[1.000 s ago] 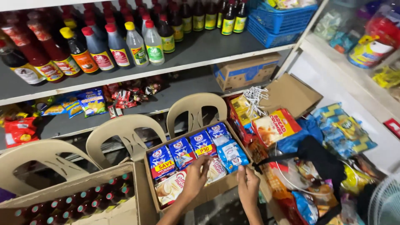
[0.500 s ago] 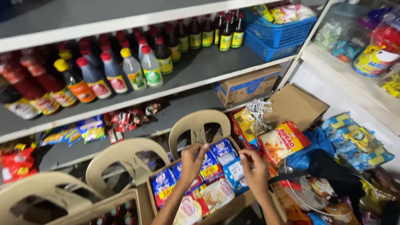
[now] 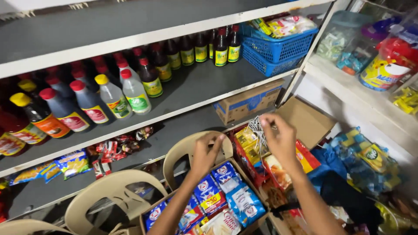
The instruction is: The person takes bottles of sauce from a crate and places them onto a shelf in a store, arranging them in rows.
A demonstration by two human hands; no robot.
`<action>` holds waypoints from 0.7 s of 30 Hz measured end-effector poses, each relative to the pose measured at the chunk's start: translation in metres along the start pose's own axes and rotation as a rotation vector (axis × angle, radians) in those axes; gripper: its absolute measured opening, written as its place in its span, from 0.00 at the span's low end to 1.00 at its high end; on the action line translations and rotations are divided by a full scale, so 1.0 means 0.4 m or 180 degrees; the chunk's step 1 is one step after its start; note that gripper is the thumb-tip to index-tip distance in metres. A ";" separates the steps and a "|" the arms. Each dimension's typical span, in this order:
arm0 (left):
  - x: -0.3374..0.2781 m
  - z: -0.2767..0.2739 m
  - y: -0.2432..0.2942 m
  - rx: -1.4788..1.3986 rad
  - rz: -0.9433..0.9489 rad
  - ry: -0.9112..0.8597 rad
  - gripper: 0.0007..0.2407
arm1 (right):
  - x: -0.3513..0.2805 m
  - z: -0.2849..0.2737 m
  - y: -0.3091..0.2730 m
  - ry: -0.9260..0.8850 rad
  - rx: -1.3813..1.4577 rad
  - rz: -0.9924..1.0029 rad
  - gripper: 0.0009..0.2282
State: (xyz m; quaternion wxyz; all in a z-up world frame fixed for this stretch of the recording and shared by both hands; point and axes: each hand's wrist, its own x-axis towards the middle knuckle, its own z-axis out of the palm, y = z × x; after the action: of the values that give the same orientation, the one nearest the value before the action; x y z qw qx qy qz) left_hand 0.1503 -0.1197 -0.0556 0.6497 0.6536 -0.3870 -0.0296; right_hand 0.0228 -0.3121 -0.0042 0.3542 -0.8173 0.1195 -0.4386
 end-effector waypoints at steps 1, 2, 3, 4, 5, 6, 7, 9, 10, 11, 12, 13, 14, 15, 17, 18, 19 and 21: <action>0.031 0.014 -0.004 0.0002 -0.0012 0.0024 0.10 | 0.036 0.000 0.028 -0.0026 0.0007 -0.0006 0.06; 0.063 0.028 -0.010 0.0067 0.0040 0.0070 0.08 | 0.073 0.000 0.058 -0.0072 0.0129 -0.0065 0.05; 0.107 0.039 -0.018 0.0147 0.0120 0.0134 0.08 | 0.123 0.008 0.090 -0.0113 0.0270 -0.0157 0.05; 0.131 0.054 -0.048 0.0165 0.0137 0.0177 0.08 | 0.155 0.022 0.129 -0.0132 0.0296 -0.0195 0.05; 0.174 0.070 -0.083 0.0108 0.0043 0.0204 0.07 | 0.202 0.038 0.172 -0.0174 0.0400 -0.0182 0.05; 0.217 0.087 -0.121 0.0050 -0.0051 0.0229 0.07 | 0.250 0.056 0.218 -0.0219 0.0503 -0.0169 0.05; 0.261 0.101 -0.149 0.0065 -0.0042 0.0265 0.07 | 0.287 0.072 0.258 -0.0239 0.0525 -0.0196 0.05; 0.340 0.127 -0.217 0.0023 0.0034 0.0402 0.06 | 0.353 0.111 0.346 -0.0345 0.0713 -0.0104 0.05; 0.368 0.141 -0.240 0.0033 0.0036 0.0432 0.06 | 0.368 0.129 0.391 -0.0367 0.0729 -0.0121 0.05; 0.410 0.151 -0.261 0.0161 0.0198 0.0553 0.06 | 0.397 0.150 0.435 -0.0378 0.0843 -0.0159 0.05; 0.451 0.161 -0.281 0.0289 0.0360 0.0675 0.07 | 0.425 0.170 0.477 -0.0390 0.0957 -0.0197 0.05; 0.492 0.169 -0.307 0.0329 0.0415 0.0714 0.07 | 0.460 0.197 0.514 -0.0387 0.1003 -0.0260 0.05; 0.532 0.177 -0.332 0.0285 0.0336 0.0801 0.07 | 0.495 0.223 0.550 -0.0411 0.1061 -0.0304 0.05; 0.553 0.191 -0.360 0.0236 0.0206 0.0863 0.07 | 0.507 0.243 0.590 -0.0445 0.1110 -0.0291 0.05; 0.629 0.201 -0.399 0.0433 0.0150 0.1053 0.07 | 0.550 0.279 0.642 -0.0497 0.1097 -0.0393 0.04; 0.660 0.205 -0.420 0.0596 0.0090 0.1227 0.07 | 0.565 0.297 0.667 -0.0544 0.1048 -0.0491 0.04; 0.703 0.209 -0.469 0.0615 0.0068 0.1242 0.07 | 0.577 0.303 0.661 -0.0566 0.1068 -0.0479 0.04; 0.789 0.215 -0.563 0.0686 0.0218 0.1606 0.10 | 0.604 0.307 0.643 -0.0541 0.0482 -0.1117 0.02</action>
State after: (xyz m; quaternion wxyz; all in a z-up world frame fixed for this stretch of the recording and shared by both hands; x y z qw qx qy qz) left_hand 0.4296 -0.3948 -0.1187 0.6530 0.6921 -0.2358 0.1974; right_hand 0.2929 -0.5616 -0.0721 0.3417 -0.8306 -0.0883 -0.4307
